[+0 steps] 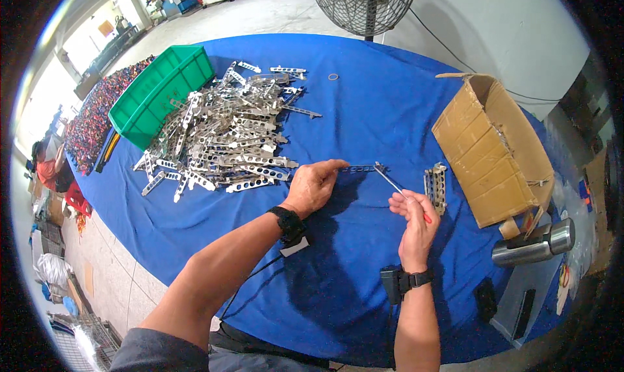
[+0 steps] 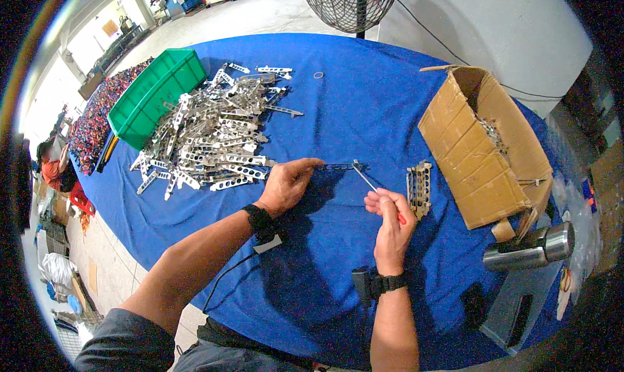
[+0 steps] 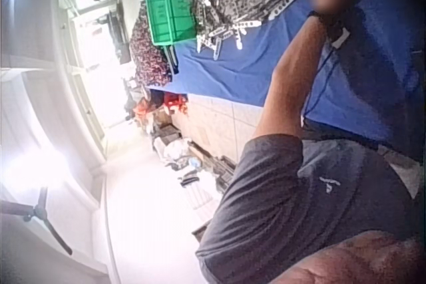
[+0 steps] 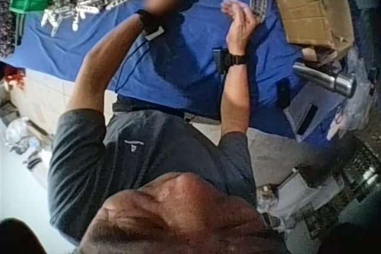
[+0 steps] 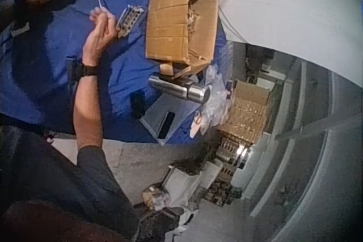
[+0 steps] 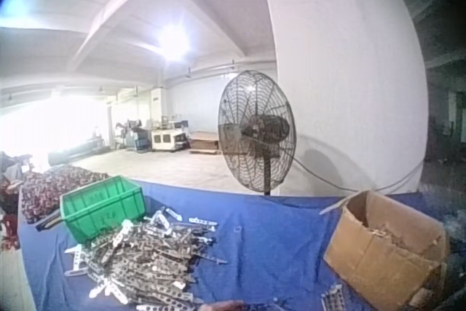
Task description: The recorder uses a small manual tool to inspect or align components on metal brackets at an assembly workstation.
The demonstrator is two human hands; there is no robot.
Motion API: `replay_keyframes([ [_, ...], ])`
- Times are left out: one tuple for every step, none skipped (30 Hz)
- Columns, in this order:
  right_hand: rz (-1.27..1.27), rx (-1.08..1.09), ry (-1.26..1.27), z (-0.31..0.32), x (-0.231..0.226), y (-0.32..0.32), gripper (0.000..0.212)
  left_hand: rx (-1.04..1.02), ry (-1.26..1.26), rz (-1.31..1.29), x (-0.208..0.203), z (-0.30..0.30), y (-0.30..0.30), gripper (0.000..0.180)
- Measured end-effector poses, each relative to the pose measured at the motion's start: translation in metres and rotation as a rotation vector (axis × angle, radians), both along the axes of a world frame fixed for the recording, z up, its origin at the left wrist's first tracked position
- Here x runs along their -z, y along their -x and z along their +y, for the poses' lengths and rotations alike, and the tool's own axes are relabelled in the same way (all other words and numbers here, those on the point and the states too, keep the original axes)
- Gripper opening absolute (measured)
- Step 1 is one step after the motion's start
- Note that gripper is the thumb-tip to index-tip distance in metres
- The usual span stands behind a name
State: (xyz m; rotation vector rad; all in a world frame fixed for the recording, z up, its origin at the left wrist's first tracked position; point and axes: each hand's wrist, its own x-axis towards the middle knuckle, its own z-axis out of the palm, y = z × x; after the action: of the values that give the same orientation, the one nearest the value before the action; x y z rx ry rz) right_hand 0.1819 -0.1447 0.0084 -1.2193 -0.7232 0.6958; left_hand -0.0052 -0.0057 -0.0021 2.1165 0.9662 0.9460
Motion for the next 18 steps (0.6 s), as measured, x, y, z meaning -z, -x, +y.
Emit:
replay_keyframes([
  [0.005,-0.003,0.003,0.000,0.001,0.000,0.023,0.001,0.000,0.000,-0.001,0.000,0.000,0.022],
  [0.010,-0.007,0.007,0.000,0.001,-0.001,0.023,0.003,-0.002,0.004,-0.001,-0.001,0.000,0.022],
  [0.009,-0.006,0.007,0.000,0.000,-0.001,0.023,0.006,-0.004,0.009,-0.002,-0.001,-0.001,0.022],
  [0.005,-0.027,0.008,-0.001,-0.001,0.000,0.023,0.004,-0.004,0.009,-0.001,-0.001,0.000,0.022],
  [0.000,-0.047,0.010,-0.001,-0.002,0.001,0.023,0.006,-0.012,-0.003,0.000,-0.001,0.000,0.022],
  [0.001,-0.049,0.009,0.000,-0.002,0.002,0.023,0.008,-0.020,-0.016,0.000,0.000,0.000,0.022],
  [0.023,-0.032,-0.001,0.001,-0.003,0.003,0.023,0.007,-0.020,-0.017,0.001,0.000,0.000,0.022],
  [0.046,-0.015,-0.012,0.001,-0.003,0.004,0.023,0.007,-0.023,-0.017,0.001,0.000,0.000,0.022],
  [0.045,-0.015,-0.012,0.001,-0.003,0.004,0.023,0.006,-0.027,-0.018,0.001,0.000,0.000,0.022],
  [0.042,-0.005,0.000,0.002,-0.002,0.003,0.023,0.006,-0.028,-0.018,-0.002,-0.001,0.000,0.022],
  [0.039,0.006,0.012,0.001,-0.001,0.002,0.023,0.001,0.020,0.025,-0.006,-0.002,0.001,0.022],
  [0.038,0.006,0.011,0.000,-0.001,0.000,0.023,-0.003,0.068,0.068,-0.010,-0.003,0.000,0.022],
  [0.020,-0.023,0.013,-0.001,-0.001,-0.001,0.023,-0.004,0.068,0.068,-0.011,-0.004,0.000,0.022],
  [0.002,-0.052,0.016,-0.002,0.000,-0.001,0.024,-0.009,0.076,0.064,-0.011,-0.004,0.000,0.024],
  [0.001,-0.051,0.017,-0.001,-0.001,0.000,0.024,-0.013,0.085,0.059,-0.011,-0.004,-0.001,0.025],
  [0.019,-0.026,-0.004,0.001,-0.002,0.003,0.023,-0.014,0.084,0.060,-0.009,-0.004,0.000,0.025],
  [0.036,-0.001,-0.025,0.002,-0.003,0.004,0.023,-0.005,0.047,0.029,-0.005,-0.002,0.000,0.024],
  [0.036,-0.002,-0.025,0.002,-0.003,0.005,0.023,0.004,0.010,-0.002,-0.001,-0.001,0.001,0.022],
])
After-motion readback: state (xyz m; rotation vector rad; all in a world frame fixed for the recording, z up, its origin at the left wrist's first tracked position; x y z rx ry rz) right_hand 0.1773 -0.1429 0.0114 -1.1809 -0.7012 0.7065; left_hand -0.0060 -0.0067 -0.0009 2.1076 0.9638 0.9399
